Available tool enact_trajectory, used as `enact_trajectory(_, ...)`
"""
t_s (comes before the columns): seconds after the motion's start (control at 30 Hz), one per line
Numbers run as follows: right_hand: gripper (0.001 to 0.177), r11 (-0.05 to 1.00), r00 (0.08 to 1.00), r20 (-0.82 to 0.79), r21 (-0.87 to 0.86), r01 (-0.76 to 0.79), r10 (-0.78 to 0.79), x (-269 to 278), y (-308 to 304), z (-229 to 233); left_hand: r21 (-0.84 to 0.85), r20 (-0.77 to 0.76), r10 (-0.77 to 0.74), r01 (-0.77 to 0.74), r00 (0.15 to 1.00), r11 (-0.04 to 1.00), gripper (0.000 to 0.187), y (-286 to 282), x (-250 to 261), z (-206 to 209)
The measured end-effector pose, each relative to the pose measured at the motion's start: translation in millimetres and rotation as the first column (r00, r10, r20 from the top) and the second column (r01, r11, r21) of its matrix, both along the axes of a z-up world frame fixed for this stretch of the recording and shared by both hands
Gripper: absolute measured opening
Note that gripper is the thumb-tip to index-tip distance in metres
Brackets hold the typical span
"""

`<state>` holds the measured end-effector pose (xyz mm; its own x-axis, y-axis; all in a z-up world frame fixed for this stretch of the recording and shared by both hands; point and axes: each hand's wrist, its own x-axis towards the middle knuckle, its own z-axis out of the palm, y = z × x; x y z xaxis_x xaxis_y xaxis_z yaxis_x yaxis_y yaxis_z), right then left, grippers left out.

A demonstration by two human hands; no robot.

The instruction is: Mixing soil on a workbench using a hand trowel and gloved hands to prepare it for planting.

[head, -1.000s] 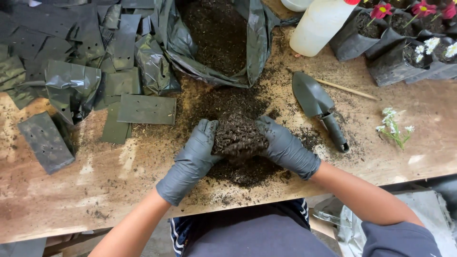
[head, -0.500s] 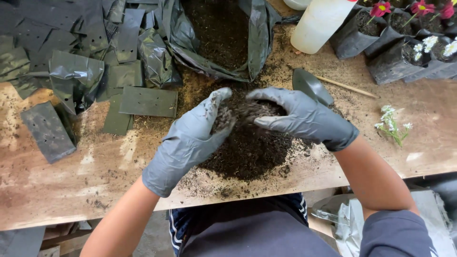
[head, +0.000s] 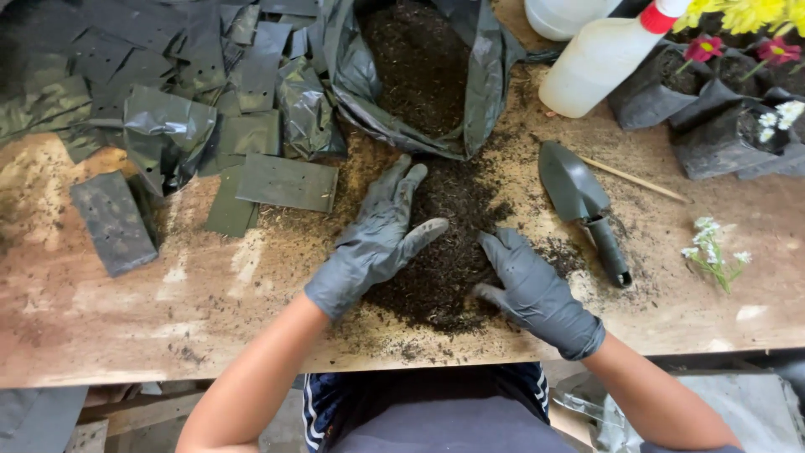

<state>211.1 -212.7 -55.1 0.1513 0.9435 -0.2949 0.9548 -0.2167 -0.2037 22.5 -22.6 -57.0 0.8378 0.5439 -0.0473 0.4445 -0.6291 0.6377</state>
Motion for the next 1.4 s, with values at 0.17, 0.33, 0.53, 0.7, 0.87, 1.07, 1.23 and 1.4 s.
enact_trajectory(0.17,0.057,0.954,0.991,-0.116,0.297,-0.035,0.072,29.6,-5.4,-53.1,-0.069,0.23,0.065,-0.05,0.971,0.996,0.091,-14.3,-4.5,7.6)
enact_trajectory(0.33,0.028,0.955,0.841,-0.541,0.261,0.143,0.022,24.3,27.2,31.4,-0.002,0.24,0.049,-0.05,0.97,0.999,0.083,0.9,-3.7,-41.5)
enact_trajectory(0.53,0.047,0.96,0.66,-0.737,0.052,0.275,-0.149,-18.2,54.9,151.1,-0.345,0.494,0.091,0.099,0.865,0.933,0.077,2.6,-16.6,-26.8)
enact_trajectory(0.7,0.102,0.997,0.898,-0.435,0.053,-0.049,0.067,-39.2,79.3,118.7,-0.459,0.529,0.167,0.115,0.832,0.881,0.063,-2.9,-19.3,-4.4)
enact_trajectory(0.87,0.092,0.973,0.969,-0.111,0.097,-0.211,0.221,-36.0,87.4,43.7,-0.337,0.383,0.22,-0.086,0.897,0.937,0.071,-11.3,-17.0,6.1)
enact_trajectory(1.07,0.069,0.918,0.963,-0.147,0.365,-0.158,0.224,-24.7,83.5,4.2,0.237,0.117,0.039,-0.066,0.992,0.969,0.069,1.0,-14.2,-37.2)
enact_trajectory(1.23,0.056,0.872,0.837,-0.518,0.476,0.112,0.175,-18.3,81.1,14.0,0.883,-0.347,0.259,0.221,0.901,0.414,0.068,1.7,-16.5,-35.2)
enact_trajectory(1.4,0.072,0.905,0.345,-0.897,-0.122,0.407,-0.276,-4.3,82.2,79.1,0.651,-0.365,0.7,0.705,0.614,-0.28,0.067,-4.7,-18.1,-32.8)
